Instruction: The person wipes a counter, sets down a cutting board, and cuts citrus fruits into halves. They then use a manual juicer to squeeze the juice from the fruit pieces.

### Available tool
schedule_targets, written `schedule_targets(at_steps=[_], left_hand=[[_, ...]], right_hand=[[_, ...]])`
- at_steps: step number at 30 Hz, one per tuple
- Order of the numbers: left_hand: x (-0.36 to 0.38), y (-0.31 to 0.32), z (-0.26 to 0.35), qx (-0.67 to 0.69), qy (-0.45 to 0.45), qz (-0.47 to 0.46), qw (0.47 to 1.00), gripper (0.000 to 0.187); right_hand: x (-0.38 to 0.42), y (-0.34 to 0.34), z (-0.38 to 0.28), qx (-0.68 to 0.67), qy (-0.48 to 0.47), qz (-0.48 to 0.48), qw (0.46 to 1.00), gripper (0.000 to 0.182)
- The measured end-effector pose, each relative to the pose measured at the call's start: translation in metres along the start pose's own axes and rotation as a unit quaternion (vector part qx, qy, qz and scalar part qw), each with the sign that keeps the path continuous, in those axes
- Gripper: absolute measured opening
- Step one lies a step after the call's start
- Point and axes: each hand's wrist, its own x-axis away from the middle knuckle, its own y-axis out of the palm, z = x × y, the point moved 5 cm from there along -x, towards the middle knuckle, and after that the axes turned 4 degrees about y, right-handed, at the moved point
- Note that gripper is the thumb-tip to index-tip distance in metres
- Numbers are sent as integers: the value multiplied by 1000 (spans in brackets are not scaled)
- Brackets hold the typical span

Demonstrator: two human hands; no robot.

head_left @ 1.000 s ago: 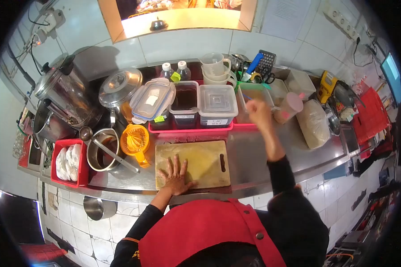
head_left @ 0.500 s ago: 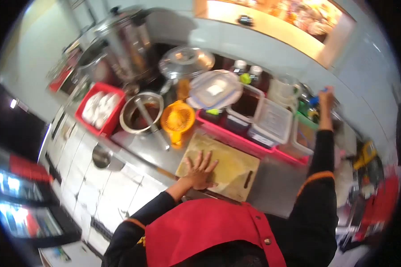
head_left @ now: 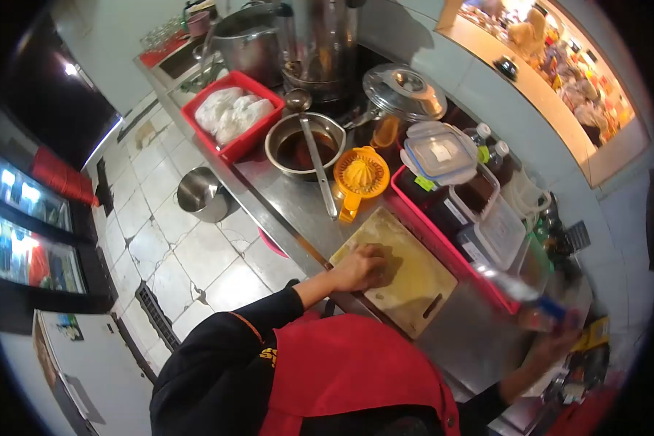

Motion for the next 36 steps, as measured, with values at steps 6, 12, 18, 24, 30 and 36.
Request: schedule_targets(at_steps=[6, 12, 18, 24, 30, 36], left_hand=[[73, -55, 5, -28, -81, 240, 967, 38], [163, -74, -9, -95, -198, 347, 912, 44], [255, -41, -103, -8, -324, 168, 931, 46], [366, -7, -162, 72, -405, -238, 880, 47], [462, -42, -235, 84, -468, -161, 865, 44], [532, -26, -324, 79, -522, -111, 842, 40]], right_hand=[[113, 142, 62, -157, 411, -94, 893, 13], [152, 199, 91, -10, 524, -191, 830, 13], [142, 236, 22, 360, -14, -210, 909, 15], [210, 410, -159, 263, -138, -328, 897, 9], [384, 612, -195, -42, 120, -594, 794, 8], [561, 716, -45, 89, 70, -681, 723, 23]])
